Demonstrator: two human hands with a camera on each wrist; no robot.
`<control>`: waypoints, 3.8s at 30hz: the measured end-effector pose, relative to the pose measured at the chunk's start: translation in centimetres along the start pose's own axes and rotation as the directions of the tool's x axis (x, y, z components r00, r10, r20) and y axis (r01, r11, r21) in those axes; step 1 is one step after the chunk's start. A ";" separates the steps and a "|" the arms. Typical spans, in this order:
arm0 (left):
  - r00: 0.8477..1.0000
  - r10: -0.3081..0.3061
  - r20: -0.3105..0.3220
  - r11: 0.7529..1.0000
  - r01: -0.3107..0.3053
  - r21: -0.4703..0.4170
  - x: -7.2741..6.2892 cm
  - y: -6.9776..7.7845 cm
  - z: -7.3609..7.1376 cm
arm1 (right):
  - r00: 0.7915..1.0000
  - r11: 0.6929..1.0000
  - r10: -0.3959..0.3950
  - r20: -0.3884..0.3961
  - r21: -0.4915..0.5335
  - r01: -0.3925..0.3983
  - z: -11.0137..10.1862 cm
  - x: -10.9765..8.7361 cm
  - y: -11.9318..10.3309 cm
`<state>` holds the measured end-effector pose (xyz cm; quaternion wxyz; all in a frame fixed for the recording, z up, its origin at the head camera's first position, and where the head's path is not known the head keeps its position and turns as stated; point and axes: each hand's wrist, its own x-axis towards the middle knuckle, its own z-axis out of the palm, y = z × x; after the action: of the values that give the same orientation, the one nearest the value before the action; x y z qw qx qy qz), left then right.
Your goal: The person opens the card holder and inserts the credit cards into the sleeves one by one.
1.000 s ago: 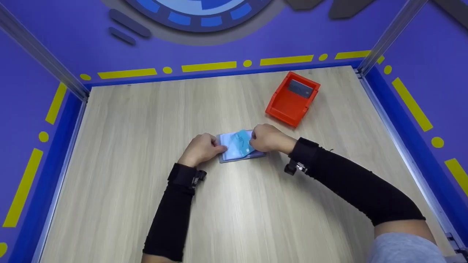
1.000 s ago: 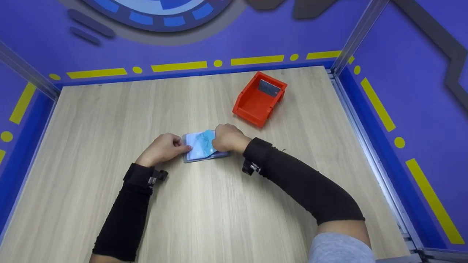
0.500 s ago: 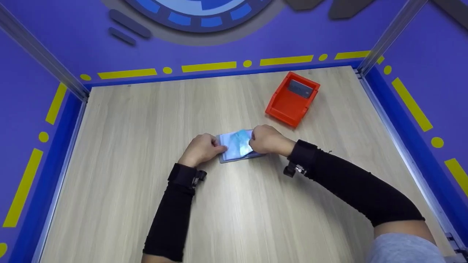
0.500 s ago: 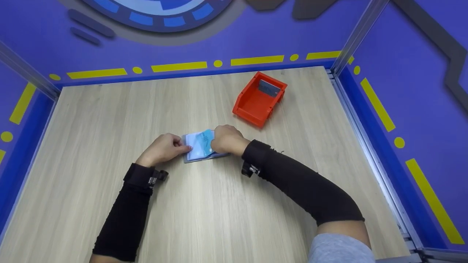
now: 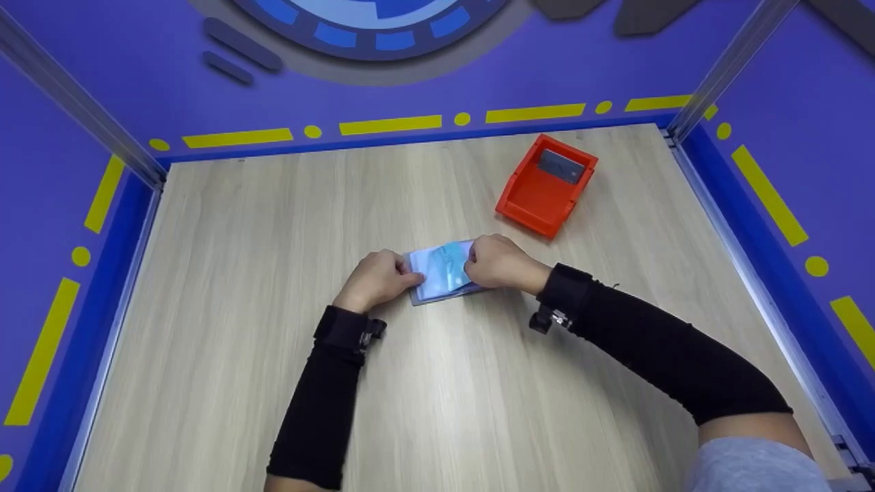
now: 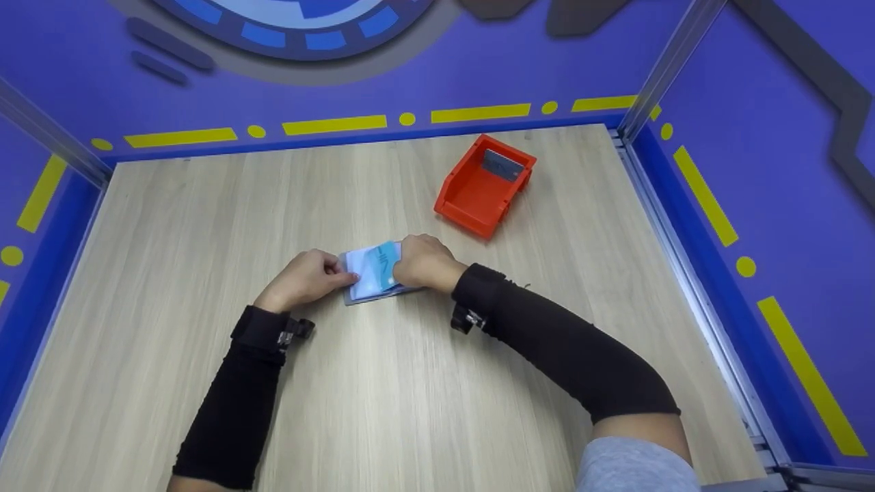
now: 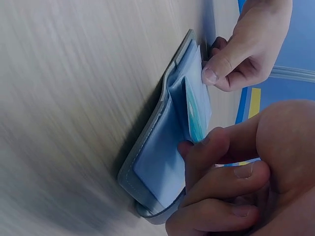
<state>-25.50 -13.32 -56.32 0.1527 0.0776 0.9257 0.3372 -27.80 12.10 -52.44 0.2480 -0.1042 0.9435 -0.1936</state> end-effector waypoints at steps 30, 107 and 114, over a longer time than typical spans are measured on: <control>0.998 -0.063 -0.010 0.998 0.063 0.006 0.0 -0.1 -0.4 | 0.999 0.998 -0.042 -0.002 0.047 0.042 0.9 0.4 -1.6; 0.997 -0.033 -0.076 0.999 0.034 0.018 0.0 0.1 -0.2 | 0.994 0.988 0.108 -0.020 -0.109 -0.110 -6.8 -2.8 4.0; 0.996 -0.020 -0.092 0.999 0.023 0.039 0.1 0.0 0.0 | 0.997 0.990 0.056 -0.049 -0.127 -0.062 -8.5 -3.8 3.2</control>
<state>-25.60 -13.32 -56.33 0.1124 0.0552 0.9390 0.3204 -29.18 18.81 -45.33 0.2249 -0.0877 0.9620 -0.1275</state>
